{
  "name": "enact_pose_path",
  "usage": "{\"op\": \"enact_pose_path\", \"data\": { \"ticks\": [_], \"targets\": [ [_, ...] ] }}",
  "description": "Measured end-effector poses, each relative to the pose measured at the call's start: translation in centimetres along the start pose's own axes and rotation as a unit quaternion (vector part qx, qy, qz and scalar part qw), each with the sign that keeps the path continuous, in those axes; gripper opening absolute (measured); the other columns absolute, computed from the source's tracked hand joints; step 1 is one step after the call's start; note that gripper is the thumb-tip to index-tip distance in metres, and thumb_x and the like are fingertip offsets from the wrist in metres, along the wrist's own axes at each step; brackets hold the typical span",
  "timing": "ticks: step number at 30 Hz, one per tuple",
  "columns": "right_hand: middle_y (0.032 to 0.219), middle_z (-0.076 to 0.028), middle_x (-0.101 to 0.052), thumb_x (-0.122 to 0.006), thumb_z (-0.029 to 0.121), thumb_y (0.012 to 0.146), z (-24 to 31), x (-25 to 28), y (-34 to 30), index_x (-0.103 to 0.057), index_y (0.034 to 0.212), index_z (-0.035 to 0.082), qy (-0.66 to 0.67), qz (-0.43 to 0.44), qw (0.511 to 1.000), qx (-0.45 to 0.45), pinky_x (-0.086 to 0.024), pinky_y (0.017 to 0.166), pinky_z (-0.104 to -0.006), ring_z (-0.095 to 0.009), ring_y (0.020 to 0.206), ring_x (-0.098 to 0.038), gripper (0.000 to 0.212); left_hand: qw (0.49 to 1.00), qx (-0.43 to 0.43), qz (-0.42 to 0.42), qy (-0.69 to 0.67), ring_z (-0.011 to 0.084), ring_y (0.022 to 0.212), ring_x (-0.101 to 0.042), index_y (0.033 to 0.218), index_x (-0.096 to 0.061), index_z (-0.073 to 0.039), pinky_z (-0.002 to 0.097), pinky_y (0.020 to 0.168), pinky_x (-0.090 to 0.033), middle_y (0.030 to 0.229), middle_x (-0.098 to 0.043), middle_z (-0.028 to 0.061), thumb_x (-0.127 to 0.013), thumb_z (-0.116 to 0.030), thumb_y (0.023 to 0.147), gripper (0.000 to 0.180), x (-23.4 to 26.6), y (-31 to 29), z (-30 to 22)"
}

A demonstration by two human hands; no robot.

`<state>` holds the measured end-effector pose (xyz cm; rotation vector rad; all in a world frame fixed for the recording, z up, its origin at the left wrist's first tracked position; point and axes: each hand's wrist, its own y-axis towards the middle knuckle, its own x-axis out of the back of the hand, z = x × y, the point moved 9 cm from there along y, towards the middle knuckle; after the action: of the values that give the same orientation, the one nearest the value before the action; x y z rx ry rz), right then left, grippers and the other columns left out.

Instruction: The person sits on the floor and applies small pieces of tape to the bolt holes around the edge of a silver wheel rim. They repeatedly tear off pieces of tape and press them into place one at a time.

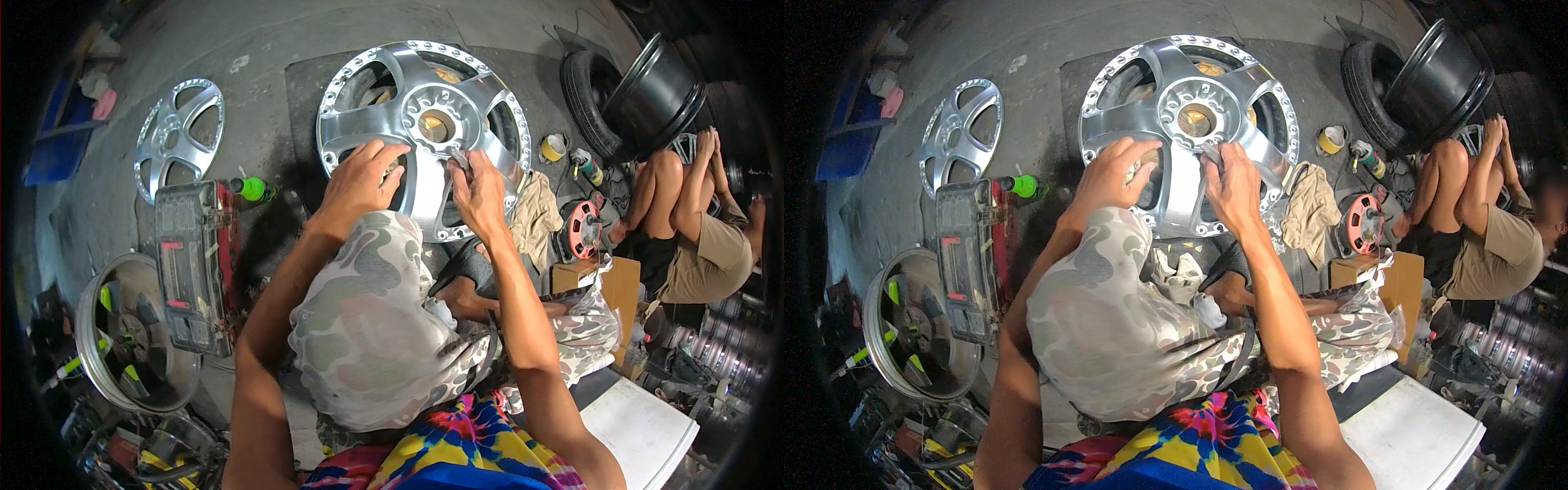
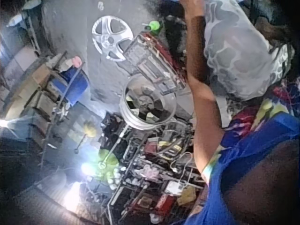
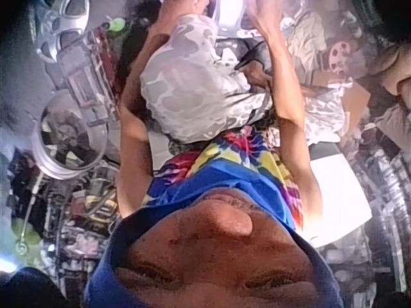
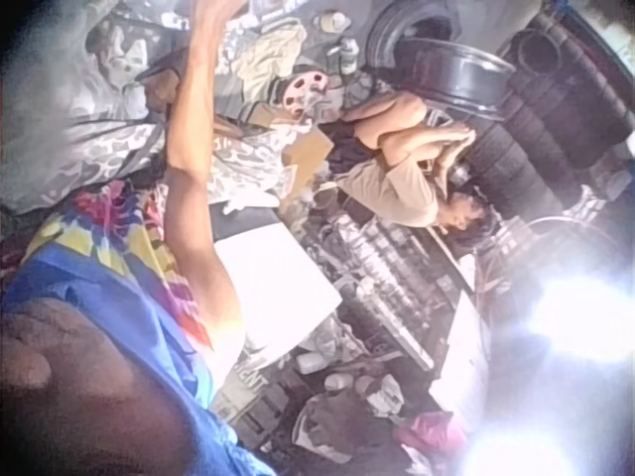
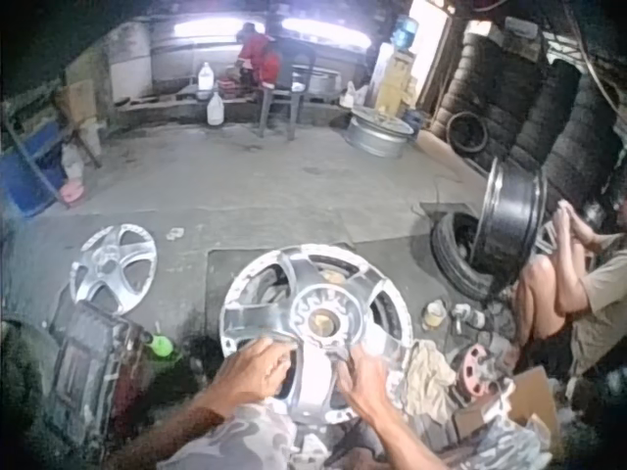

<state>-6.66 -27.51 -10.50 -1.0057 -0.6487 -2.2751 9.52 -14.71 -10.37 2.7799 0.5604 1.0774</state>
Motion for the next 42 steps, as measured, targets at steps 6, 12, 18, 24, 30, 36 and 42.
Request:
{"op": "enact_pose_path", "data": {
  "ticks": [6, 12, 18, 24, 30, 36, 42],
  "targets": [
    [0.080, -0.010, -0.053, -0.072, 0.011, 0.098, 3.9, 2.7, -2.2, -0.068, 0.103, -0.004, 0.143, 0.014, 0.989, -0.022, -0.043, 0.066, -0.0361, -0.021, 0.069, -0.051, 0.015, 0.996, -0.006, 0.005, -0.084, 0.0337, 0.109, -0.066, 0.133, -0.067, -0.007, 0.0433, 0.093, -0.054, 0.112, -0.066, 0.0147, -0.084, -0.016, 0.087, 0.051, -0.7, -0.4, -2.2],
    [0.091, -0.010, -0.067, -0.068, 0.011, 0.103, 4.3, 3.2, -3.1, -0.073, 0.113, -0.003, 0.274, 0.059, 0.958, -0.059, -0.048, 0.074, -0.0284, -0.014, 0.079, -0.059, 0.018, 0.939, 0.086, 0.174, -0.284, 0.0149, 0.088, -0.071, 0.123, -0.072, -0.002, 0.0319, 0.074, -0.056, 0.107, -0.074, 0.0104, -0.084, -0.013, 0.090, 0.037, -6.8, -1.1, -0.7],
    [0.100, -0.017, -0.075, -0.066, 0.014, 0.103, 0.0, 5.0, -2.9, -0.073, 0.121, -0.002, 0.131, -0.066, 0.986, -0.084, -0.054, 0.077, -0.0356, -0.023, 0.081, -0.069, 0.025, 0.972, -0.034, 0.108, -0.207, 0.0176, 0.080, -0.068, 0.111, -0.073, 0.000, 0.0321, 0.075, -0.054, 0.093, -0.071, 0.0111, -0.069, -0.013, 0.101, 0.017, -3.9, -1.6, 0.2],
    [0.102, -0.019, -0.075, -0.065, 0.028, 0.108, -0.4, 2.9, -1.4, -0.070, 0.127, 0.000, 0.040, 0.012, 0.995, -0.093, -0.054, 0.081, -0.0393, -0.027, 0.086, -0.072, 0.034, 0.981, 0.033, 0.104, -0.157, 0.0197, 0.080, -0.066, 0.106, -0.073, -0.003, 0.0350, 0.073, -0.052, 0.088, -0.067, 0.0090, -0.060, -0.018, 0.107, 0.020, -2.7, -0.8, -0.8],
    [0.101, -0.019, -0.071, -0.064, 0.024, 0.105, -1.6, 1.0, 0.0, -0.071, 0.117, 0.005, -0.026, -0.033, 0.999, -0.029, -0.048, 0.081, -0.0518, -0.041, 0.085, -0.069, 0.023, 0.974, 0.131, 0.033, -0.183, 0.0237, 0.084, -0.067, 0.115, -0.073, -0.007, 0.0393, 0.077, -0.052, 0.089, -0.066, 0.0140, -0.060, -0.016, 0.106, 0.018, -4.5, -0.2, 1.1],
    [0.103, -0.020, -0.073, -0.065, 0.021, 0.105, -1.5, 0.7, 0.0, -0.070, 0.117, 0.005, -0.091, -0.026, 0.996, 0.001, -0.053, 0.073, -0.0467, -0.037, 0.079, -0.071, 0.021, 0.999, 0.026, 0.040, -0.019, 0.0406, 0.098, -0.069, 0.127, -0.073, -0.010, 0.0491, 0.086, -0.055, 0.107, -0.070, 0.0183, -0.062, -0.013, 0.102, 0.027, -4.6, 1.5, -1.5],
    [0.097, -0.014, -0.070, -0.066, 0.022, 0.103, -2.7, 0.1, -0.1, -0.072, 0.116, 0.012, -0.008, 0.003, 0.999, -0.040, -0.044, 0.079, -0.0481, -0.035, 0.082, -0.068, 0.018, 0.987, 0.022, 0.134, 0.082, 0.0404, 0.099, -0.070, 0.136, -0.070, -0.014, 0.0523, 0.084, -0.055, 0.114, -0.064, 0.0178, -0.062, -0.012, 0.100, 0.037, -5.8, 2.5, -2.2]
  ]
}}
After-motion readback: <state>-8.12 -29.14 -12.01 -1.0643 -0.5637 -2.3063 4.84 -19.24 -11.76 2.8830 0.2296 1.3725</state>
